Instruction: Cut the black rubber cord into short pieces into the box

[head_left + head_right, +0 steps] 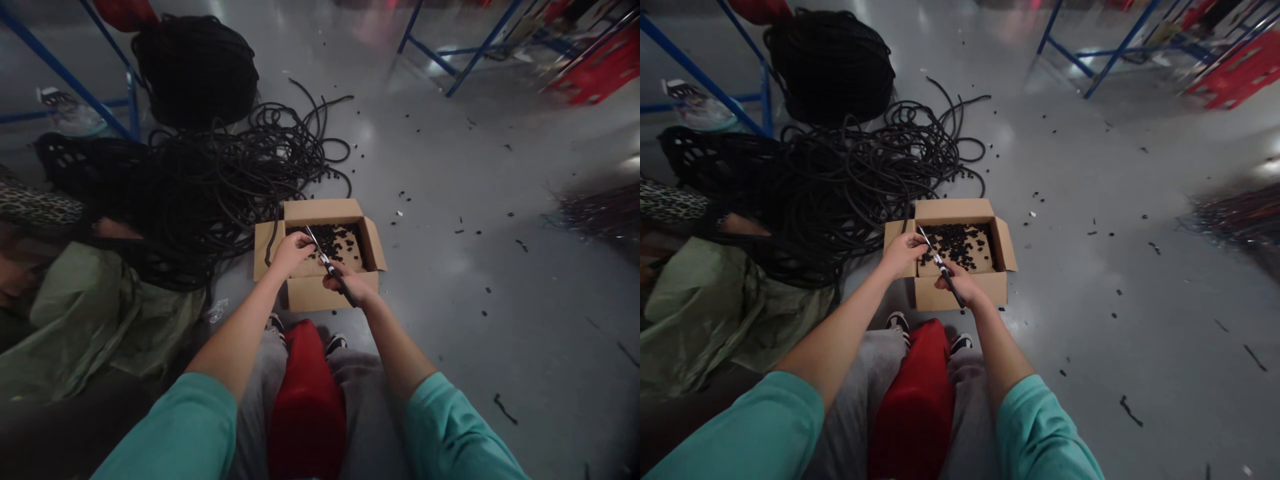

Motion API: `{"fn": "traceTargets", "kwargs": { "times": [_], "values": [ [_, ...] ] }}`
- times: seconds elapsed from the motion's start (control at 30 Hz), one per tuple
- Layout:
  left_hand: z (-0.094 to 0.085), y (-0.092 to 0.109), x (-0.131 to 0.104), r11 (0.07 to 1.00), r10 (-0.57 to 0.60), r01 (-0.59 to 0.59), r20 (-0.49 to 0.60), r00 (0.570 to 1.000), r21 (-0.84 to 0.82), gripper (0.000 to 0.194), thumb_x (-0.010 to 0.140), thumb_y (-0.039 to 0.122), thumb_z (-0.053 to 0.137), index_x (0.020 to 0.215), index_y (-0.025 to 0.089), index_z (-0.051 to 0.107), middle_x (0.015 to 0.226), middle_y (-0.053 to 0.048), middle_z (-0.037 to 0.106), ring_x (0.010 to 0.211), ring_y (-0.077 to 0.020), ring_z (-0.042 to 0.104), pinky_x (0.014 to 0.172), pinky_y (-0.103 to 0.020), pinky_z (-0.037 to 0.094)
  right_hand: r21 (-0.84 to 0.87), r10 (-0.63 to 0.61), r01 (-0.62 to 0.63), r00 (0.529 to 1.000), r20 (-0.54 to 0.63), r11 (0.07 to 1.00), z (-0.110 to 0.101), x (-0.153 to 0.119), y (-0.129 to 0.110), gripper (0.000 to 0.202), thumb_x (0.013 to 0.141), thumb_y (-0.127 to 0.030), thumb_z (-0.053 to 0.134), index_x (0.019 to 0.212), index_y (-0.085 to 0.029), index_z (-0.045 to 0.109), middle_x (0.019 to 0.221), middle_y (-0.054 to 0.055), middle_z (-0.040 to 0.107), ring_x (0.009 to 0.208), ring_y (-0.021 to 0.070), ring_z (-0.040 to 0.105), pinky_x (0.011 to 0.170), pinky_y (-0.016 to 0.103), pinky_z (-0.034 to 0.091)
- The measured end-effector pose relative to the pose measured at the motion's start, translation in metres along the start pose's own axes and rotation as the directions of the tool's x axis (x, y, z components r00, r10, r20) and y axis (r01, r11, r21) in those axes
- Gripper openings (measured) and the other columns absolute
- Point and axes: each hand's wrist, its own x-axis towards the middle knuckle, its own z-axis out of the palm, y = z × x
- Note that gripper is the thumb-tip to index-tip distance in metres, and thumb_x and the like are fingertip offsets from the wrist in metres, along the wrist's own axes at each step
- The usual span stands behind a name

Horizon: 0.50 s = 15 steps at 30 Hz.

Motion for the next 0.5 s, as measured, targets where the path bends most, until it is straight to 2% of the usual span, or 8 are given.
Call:
{"fn": "traceTargets", "kwargs": {
  "times": [0.2,0.5],
  "values": [
    [0.002,-0.0013,-0.0014,0.998,-0.005,0.002,0.049,0.999,0.068,0.012,0.062,0.018,0.062,0.071,0.013,0.056,0.054,0.002,0.057,0.044,-0.0067,0.049,0.047,-0.021,0.037,0.002,0.004,-0.003,1.0,-0.028,1.0,-0.0005,0.0006,-0.0002,0.061,0.045,-0.013,0.059,0.105,-0.014,0.055,0.059,-0.005,0.053,0.055,0.0085,0.043,0.053,0.022,0.03],
    [-0.0013,0.0008,-0.0003,0.998,-0.024,0.022,0.03,0.999,0.054,0.013,0.062,0.02,0.064,0.071,0.013,0.057,0.053,0.003,0.057,0.043,-0.0067,0.049,0.048,-0.021,0.037,-0.048,0.008,-0.011,0.998,-0.07,0.999,-0.0016,0.0048,0.0027,0.056,0.046,-0.015,0.058,0.102,-0.014,0.058,0.047,-0.009,0.045,0.042,0.0066,0.036,0.041,0.021,0.025]
  ]
}}
